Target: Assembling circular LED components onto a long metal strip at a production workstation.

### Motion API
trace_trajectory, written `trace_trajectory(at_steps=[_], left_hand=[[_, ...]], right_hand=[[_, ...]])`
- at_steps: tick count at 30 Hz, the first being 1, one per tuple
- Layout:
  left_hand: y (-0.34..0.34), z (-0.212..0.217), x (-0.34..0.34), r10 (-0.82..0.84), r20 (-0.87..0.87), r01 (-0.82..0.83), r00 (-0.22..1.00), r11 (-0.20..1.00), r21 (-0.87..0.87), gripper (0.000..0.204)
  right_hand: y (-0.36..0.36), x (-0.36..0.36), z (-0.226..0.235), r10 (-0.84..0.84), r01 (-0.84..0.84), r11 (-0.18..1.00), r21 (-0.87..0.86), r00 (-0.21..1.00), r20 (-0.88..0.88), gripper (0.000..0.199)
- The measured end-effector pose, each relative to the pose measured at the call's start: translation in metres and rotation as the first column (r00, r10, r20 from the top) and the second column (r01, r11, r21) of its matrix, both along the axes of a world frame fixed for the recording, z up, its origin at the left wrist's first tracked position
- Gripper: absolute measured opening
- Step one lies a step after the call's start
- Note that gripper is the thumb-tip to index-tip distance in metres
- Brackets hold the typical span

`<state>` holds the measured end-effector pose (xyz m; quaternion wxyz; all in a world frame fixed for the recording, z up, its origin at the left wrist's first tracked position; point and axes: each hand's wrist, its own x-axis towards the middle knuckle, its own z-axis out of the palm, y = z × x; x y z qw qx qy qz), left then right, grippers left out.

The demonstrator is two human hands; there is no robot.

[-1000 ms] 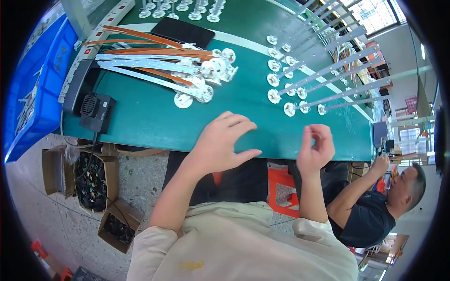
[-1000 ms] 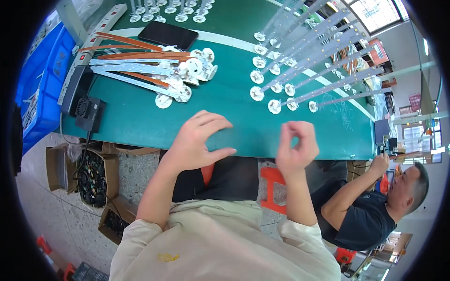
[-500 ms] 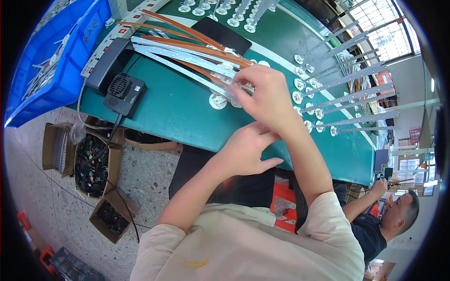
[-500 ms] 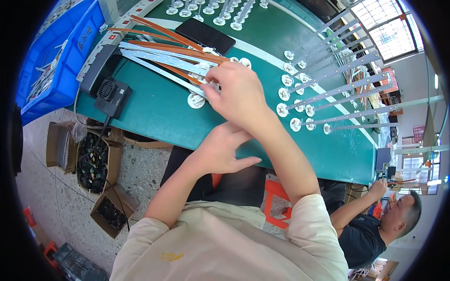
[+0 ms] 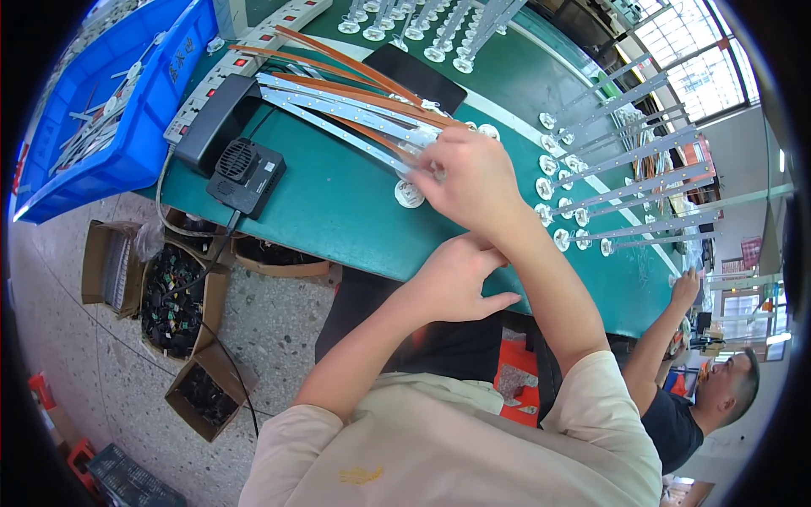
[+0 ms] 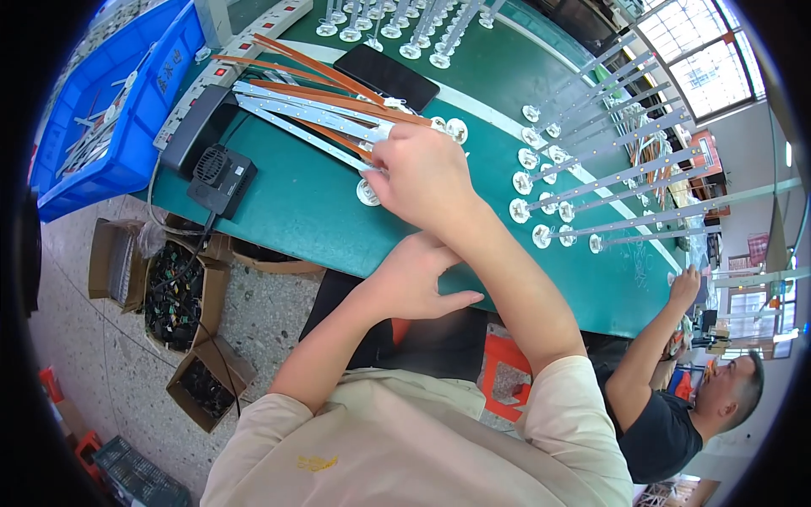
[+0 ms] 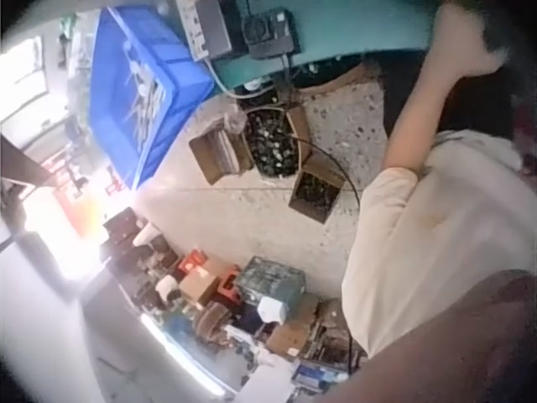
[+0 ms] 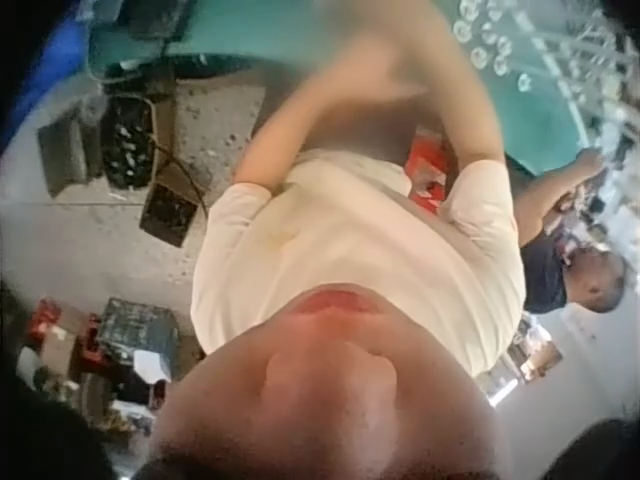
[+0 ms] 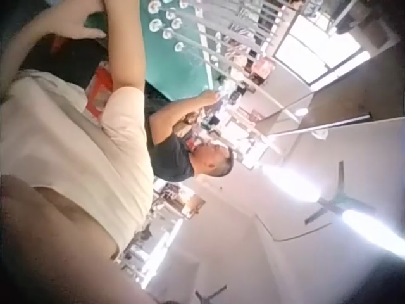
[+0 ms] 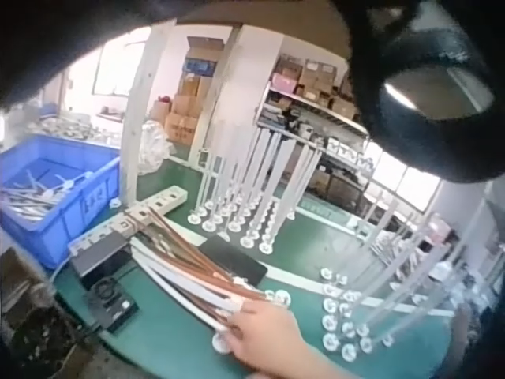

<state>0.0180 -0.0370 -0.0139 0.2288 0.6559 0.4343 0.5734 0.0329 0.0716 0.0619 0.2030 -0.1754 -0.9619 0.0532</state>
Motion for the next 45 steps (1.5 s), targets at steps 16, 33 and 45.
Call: trace_trajectory(at_steps=[16,33,45], left_hand=[[0.0,-0.006,0.003,-0.012,-0.032,0.013,0.999,0.999,0.039,0.043],[-0.003,-0.002,0.0,-0.049,-0.105,0.043,0.993,0.998,-0.053,0.028],[-0.01,-0.013,0.007,0.324,0.161,-0.361,0.932,0.87,0.337,0.032]], right_hand=[[-0.011,0.024,-0.002,-0.181,0.187,0.982,-0.001,0.95,0.254,0.008],[0.027,0.065,0.007,-0.004,0.138,0.802,-0.581,0.974,0.226,0.017],[0.018,0.077,0.008,-0.086,0.147,0.618,-0.773,0.989,0.119,0.015]])
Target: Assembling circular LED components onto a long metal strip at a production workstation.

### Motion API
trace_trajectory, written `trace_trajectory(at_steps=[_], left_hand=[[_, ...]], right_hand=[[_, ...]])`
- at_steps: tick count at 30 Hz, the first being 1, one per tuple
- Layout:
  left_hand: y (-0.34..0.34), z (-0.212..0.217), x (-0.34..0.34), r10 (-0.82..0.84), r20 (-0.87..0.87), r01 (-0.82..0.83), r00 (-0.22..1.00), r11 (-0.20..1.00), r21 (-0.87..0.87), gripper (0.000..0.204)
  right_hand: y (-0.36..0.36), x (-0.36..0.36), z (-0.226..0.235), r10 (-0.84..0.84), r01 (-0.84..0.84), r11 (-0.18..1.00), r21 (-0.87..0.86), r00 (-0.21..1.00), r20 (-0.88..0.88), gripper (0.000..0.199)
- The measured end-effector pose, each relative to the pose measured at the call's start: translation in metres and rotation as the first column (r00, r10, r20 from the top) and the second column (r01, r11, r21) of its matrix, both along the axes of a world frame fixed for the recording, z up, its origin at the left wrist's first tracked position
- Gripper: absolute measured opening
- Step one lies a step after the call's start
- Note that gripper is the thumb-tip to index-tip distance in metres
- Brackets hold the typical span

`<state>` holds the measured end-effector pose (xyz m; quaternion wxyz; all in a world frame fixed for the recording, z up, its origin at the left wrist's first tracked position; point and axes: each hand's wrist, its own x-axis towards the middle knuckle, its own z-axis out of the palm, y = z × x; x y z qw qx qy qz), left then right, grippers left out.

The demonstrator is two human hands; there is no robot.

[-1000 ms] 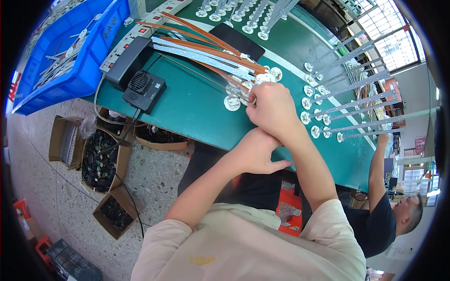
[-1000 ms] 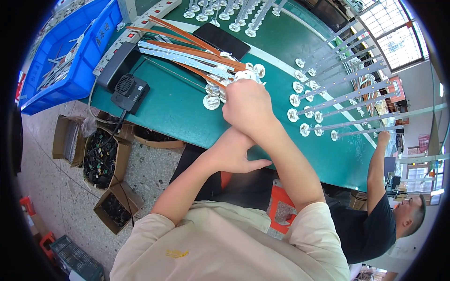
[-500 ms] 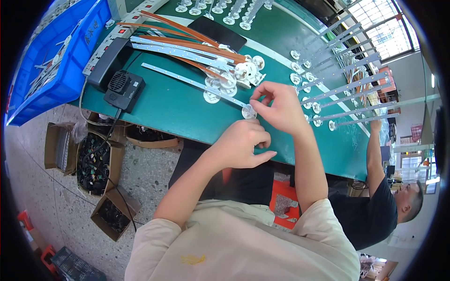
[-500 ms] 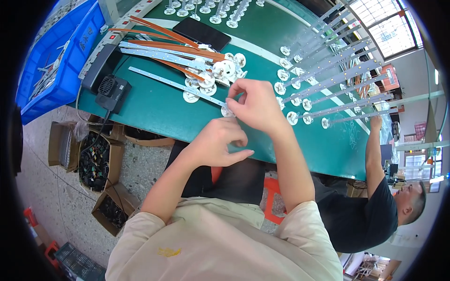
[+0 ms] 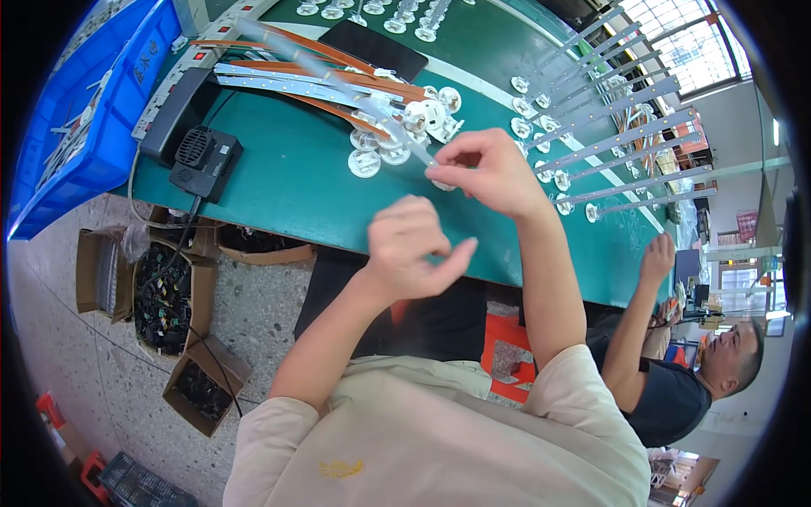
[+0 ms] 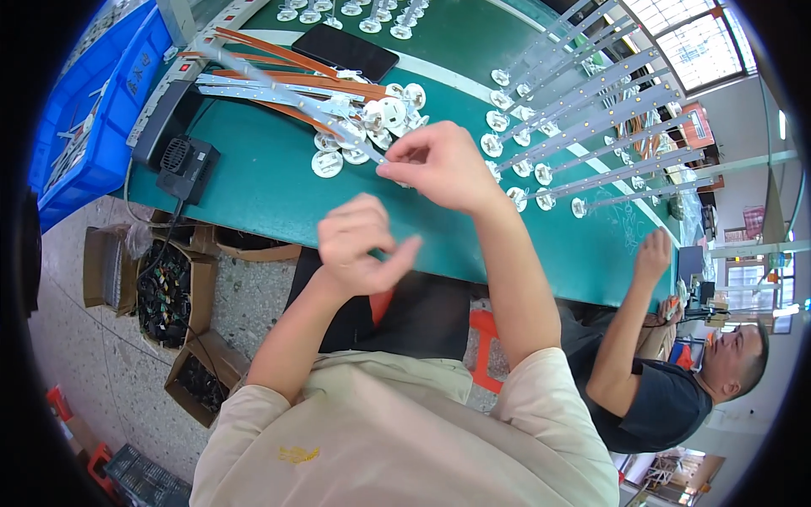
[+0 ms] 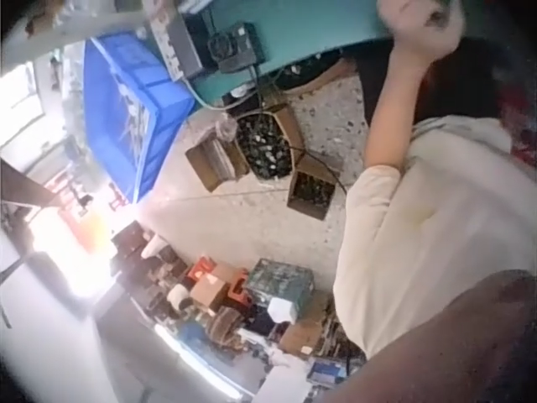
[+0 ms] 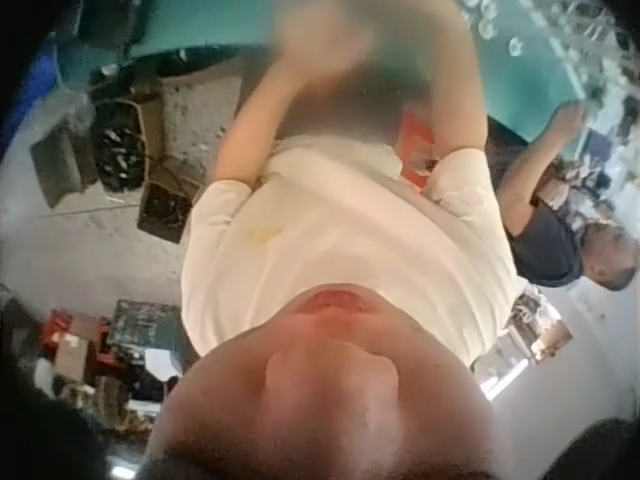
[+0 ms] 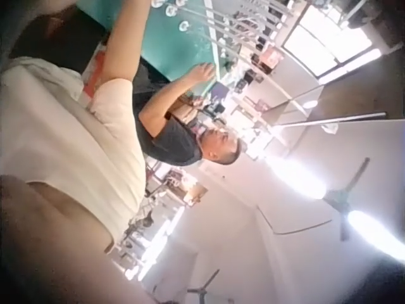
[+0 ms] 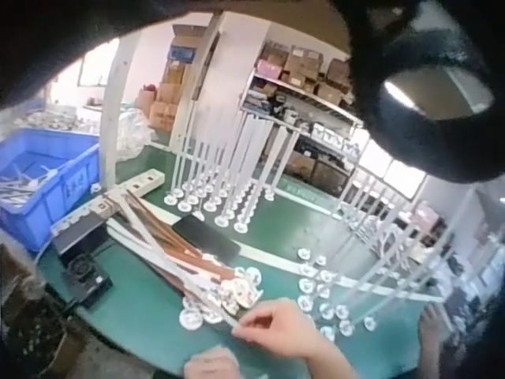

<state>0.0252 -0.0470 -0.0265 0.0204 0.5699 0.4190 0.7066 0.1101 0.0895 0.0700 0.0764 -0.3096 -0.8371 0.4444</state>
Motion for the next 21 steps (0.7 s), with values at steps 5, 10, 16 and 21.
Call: trace_trajectory(at_steps=[5,10,16,21], left_hand=[[0.01,0.015,0.002,0.208,-0.008,-0.208,0.978,0.978,-0.018,0.043],[0.016,0.013,0.011,0.29,-0.098,-0.305,0.952,0.926,-0.223,0.047],[0.015,0.007,0.01,0.075,-0.173,-0.132,0.982,0.928,-0.349,0.033],[0.019,0.004,0.009,-0.063,-0.223,-0.028,0.973,0.923,-0.385,0.033]], right_hand=[[-0.028,0.035,-0.002,-0.25,0.191,0.96,-0.202,0.914,-0.321,0.009],[-0.057,0.055,-0.004,-0.381,0.358,0.924,-0.136,0.823,-0.422,0.007],[-0.065,0.072,-0.02,-0.401,0.399,0.909,-0.117,0.765,-0.504,0.005],[-0.066,0.085,-0.035,-0.425,0.402,0.903,-0.153,0.778,-0.463,0.006]])
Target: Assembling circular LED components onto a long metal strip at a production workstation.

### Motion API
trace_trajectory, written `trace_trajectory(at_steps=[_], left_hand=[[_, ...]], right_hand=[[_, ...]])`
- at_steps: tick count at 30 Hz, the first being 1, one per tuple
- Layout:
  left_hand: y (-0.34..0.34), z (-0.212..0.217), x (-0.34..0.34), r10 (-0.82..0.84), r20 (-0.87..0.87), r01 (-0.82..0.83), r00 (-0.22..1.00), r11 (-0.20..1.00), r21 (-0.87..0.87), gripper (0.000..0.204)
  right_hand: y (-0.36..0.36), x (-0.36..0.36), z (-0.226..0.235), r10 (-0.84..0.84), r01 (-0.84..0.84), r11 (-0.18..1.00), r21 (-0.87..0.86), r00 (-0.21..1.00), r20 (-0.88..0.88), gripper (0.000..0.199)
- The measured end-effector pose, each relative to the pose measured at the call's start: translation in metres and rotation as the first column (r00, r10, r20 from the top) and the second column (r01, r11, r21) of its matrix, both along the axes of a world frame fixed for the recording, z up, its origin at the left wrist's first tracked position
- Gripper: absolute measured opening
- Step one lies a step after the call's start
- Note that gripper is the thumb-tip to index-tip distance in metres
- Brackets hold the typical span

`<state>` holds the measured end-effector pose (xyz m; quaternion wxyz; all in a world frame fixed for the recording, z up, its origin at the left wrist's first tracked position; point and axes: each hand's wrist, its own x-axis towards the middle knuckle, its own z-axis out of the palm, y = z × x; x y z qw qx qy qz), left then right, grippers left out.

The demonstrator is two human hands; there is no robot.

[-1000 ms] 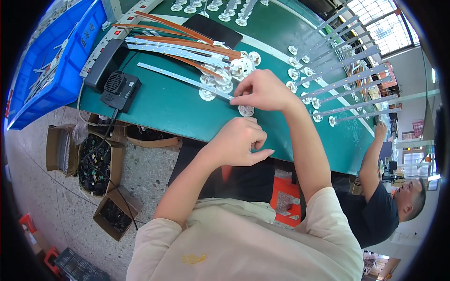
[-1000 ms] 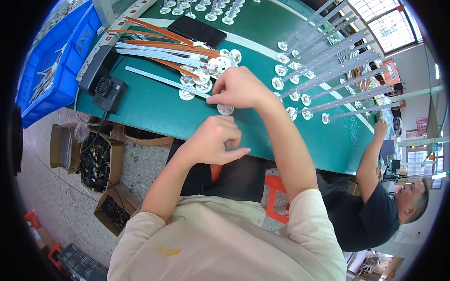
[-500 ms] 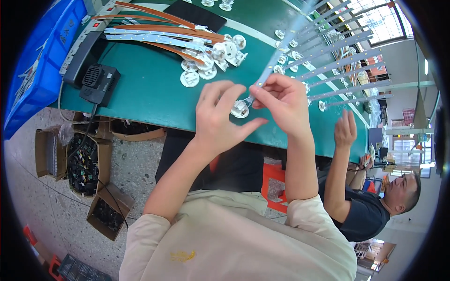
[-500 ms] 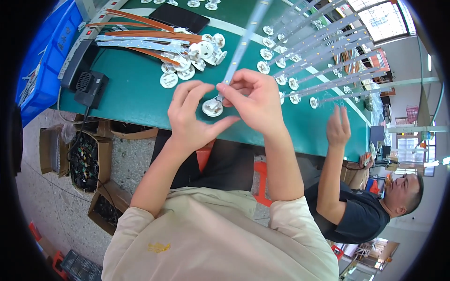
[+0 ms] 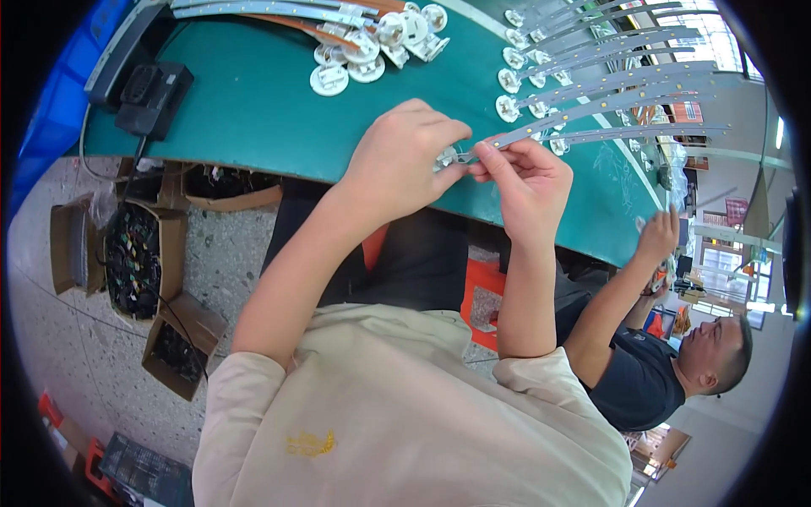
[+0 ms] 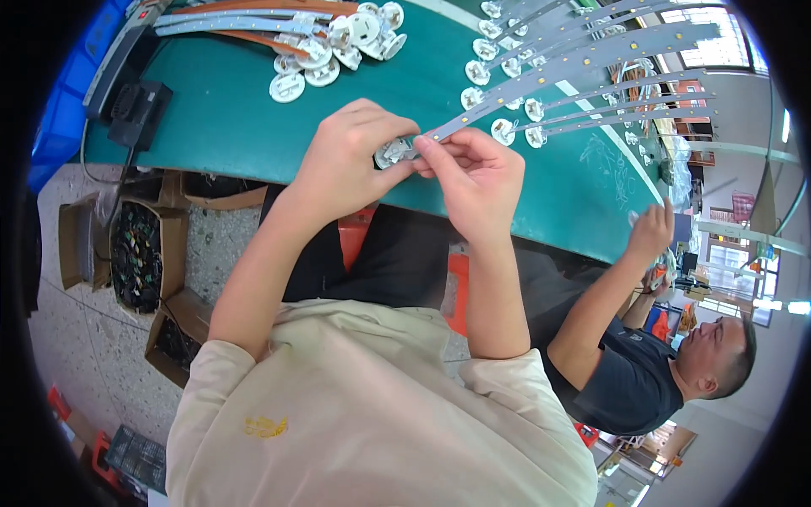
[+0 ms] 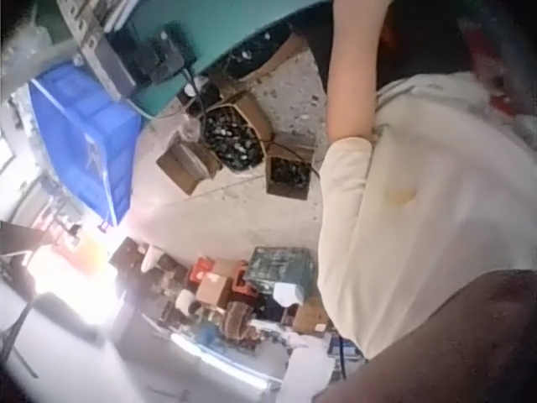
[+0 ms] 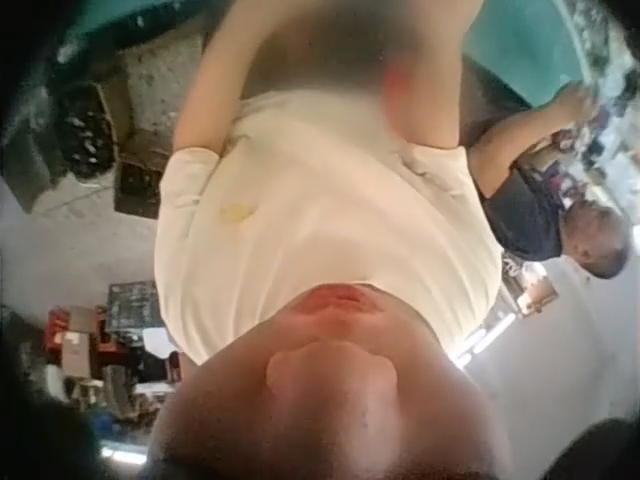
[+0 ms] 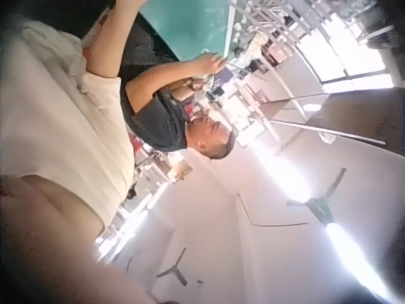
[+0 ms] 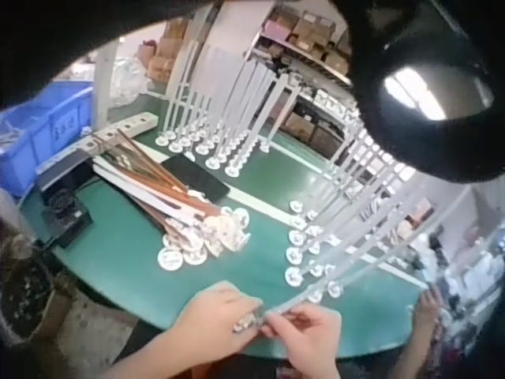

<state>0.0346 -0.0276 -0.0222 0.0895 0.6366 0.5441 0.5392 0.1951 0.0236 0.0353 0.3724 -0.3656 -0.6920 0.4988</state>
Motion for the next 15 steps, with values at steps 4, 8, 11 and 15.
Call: trace_trajectory(at_steps=[4,8,11,15], left_hand=[[0.0,-0.001,-0.003,-0.134,-0.051,0.123,0.99,0.978,-0.169,0.041],[0.01,0.003,-0.016,-0.271,-0.068,0.257,0.96,0.952,-0.166,0.049],[0.022,0.006,-0.027,-0.453,0.038,0.452,0.891,0.873,-0.186,0.06],[0.021,0.028,-0.038,-0.547,0.19,0.579,0.815,0.784,-0.223,0.048]], right_hand=[[0.001,0.005,-0.013,-0.05,0.049,0.998,-0.033,0.998,-0.046,0.006],[0.002,0.006,-0.021,-0.022,0.023,0.999,0.036,1.0,-0.021,0.007],[0.01,0.005,-0.025,0.056,-0.056,0.989,0.138,0.998,-0.003,0.009],[0.021,0.006,-0.029,0.12,-0.118,0.979,0.169,0.993,0.001,0.008]])
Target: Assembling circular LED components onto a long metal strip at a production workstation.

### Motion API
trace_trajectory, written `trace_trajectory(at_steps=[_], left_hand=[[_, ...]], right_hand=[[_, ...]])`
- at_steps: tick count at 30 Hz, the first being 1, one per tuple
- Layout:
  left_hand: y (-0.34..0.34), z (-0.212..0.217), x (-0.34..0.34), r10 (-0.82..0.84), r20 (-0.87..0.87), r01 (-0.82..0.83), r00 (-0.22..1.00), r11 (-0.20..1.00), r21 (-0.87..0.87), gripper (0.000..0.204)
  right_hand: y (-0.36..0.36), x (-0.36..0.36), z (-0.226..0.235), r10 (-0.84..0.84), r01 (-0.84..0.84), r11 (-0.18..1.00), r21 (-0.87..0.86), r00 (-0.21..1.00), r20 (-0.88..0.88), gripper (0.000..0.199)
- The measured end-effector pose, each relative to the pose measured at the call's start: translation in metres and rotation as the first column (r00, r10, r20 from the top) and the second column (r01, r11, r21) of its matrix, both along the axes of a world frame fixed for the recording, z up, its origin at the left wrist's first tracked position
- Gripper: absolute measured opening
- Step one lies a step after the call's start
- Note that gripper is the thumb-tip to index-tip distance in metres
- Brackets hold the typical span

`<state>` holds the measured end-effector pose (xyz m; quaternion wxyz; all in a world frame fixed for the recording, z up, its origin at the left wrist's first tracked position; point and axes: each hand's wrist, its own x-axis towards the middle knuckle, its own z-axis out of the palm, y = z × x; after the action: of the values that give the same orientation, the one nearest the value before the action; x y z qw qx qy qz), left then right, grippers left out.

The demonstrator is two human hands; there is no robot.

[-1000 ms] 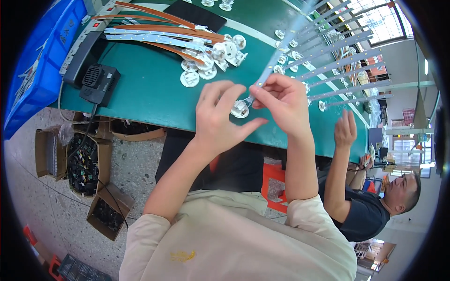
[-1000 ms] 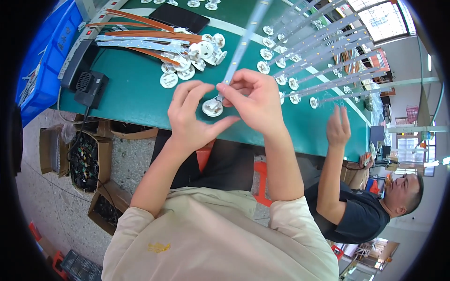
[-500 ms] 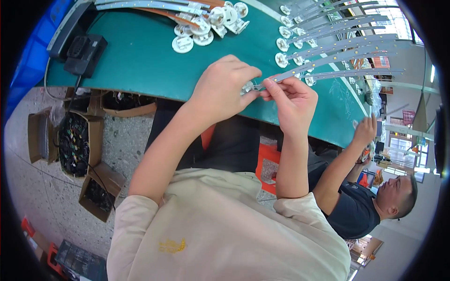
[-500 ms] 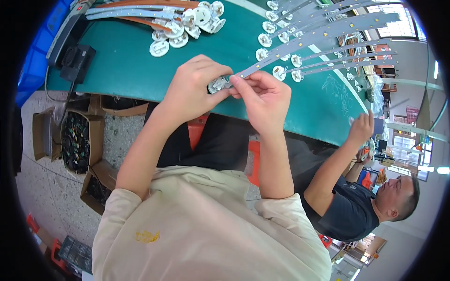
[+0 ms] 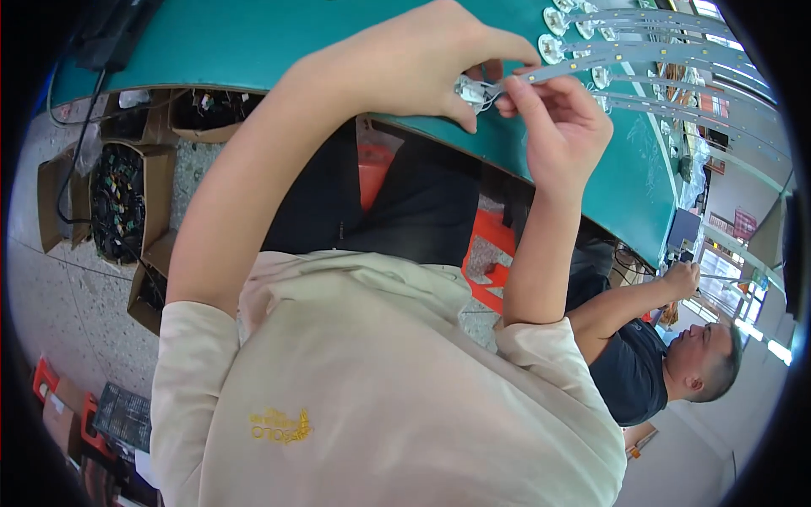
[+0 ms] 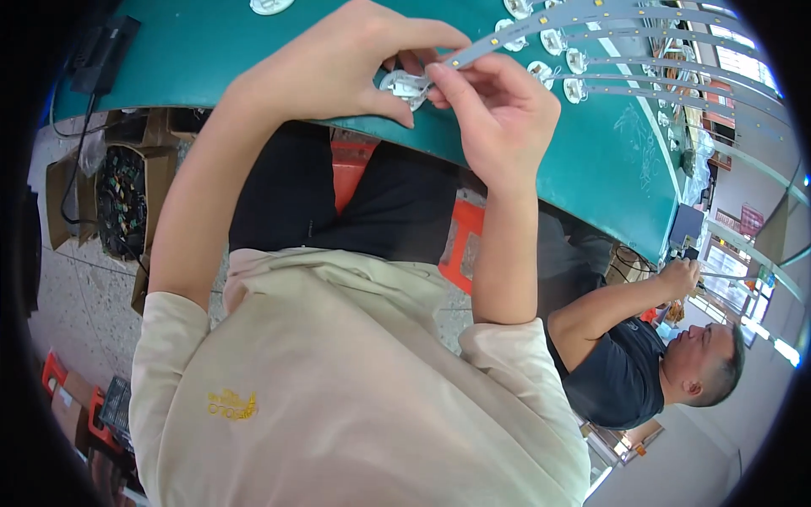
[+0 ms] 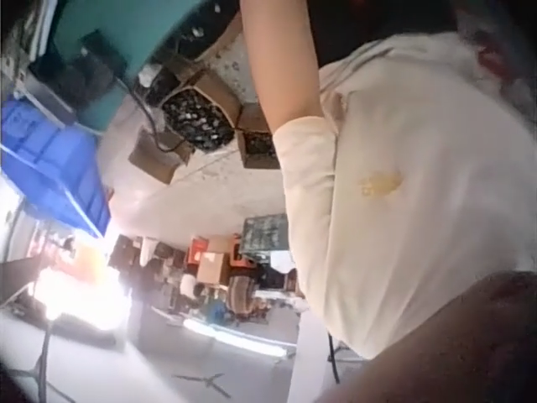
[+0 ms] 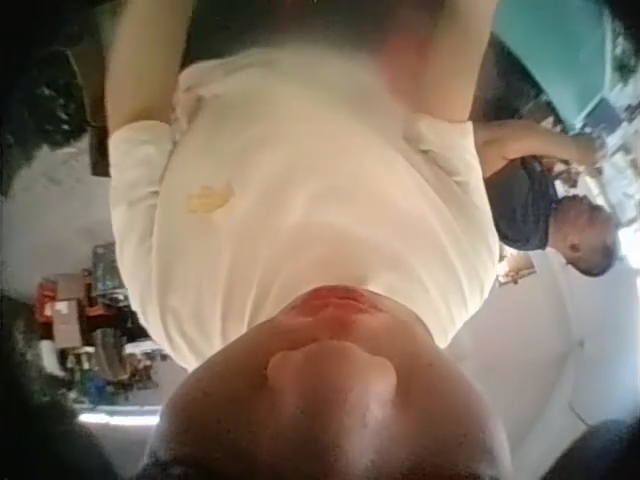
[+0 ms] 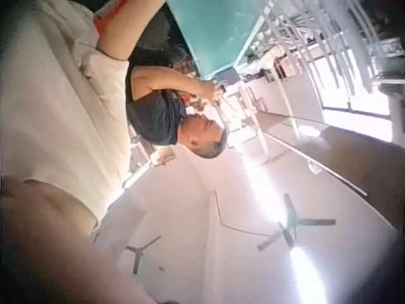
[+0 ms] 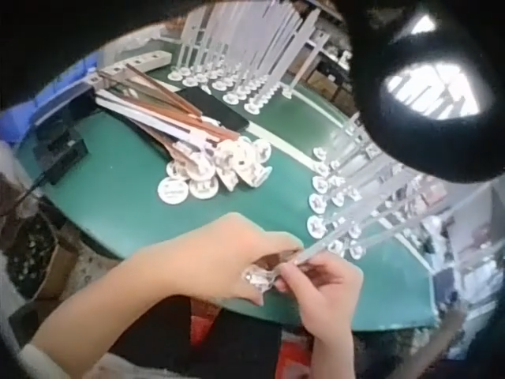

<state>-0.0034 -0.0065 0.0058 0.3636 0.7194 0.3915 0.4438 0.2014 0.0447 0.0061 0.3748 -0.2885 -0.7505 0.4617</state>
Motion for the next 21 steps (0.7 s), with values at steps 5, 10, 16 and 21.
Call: trace_trajectory(at_steps=[5,10,16,21], left_hand=[[-0.002,0.008,-0.001,0.0,-0.087,-0.011,0.996,0.992,-0.128,0.063],[0.004,0.011,-0.009,-0.059,-0.14,0.05,0.988,0.997,-0.065,0.059],[-0.026,-0.012,0.01,0.403,-0.162,-0.346,0.901,0.891,0.294,0.051],[-0.037,-0.022,0.036,0.636,-0.2,-0.596,0.746,0.77,0.226,0.052]], right_hand=[[0.002,-0.003,-0.004,0.071,-0.073,0.997,0.029,0.996,0.056,0.005],[0.008,0.0,-0.01,0.04,-0.05,0.993,0.11,0.995,0.087,0.006],[-0.002,-0.003,-0.015,-0.013,0.013,0.996,0.088,1.0,-0.002,0.007],[-0.006,-0.006,-0.017,-0.048,0.052,0.996,0.068,0.997,-0.065,0.006]])
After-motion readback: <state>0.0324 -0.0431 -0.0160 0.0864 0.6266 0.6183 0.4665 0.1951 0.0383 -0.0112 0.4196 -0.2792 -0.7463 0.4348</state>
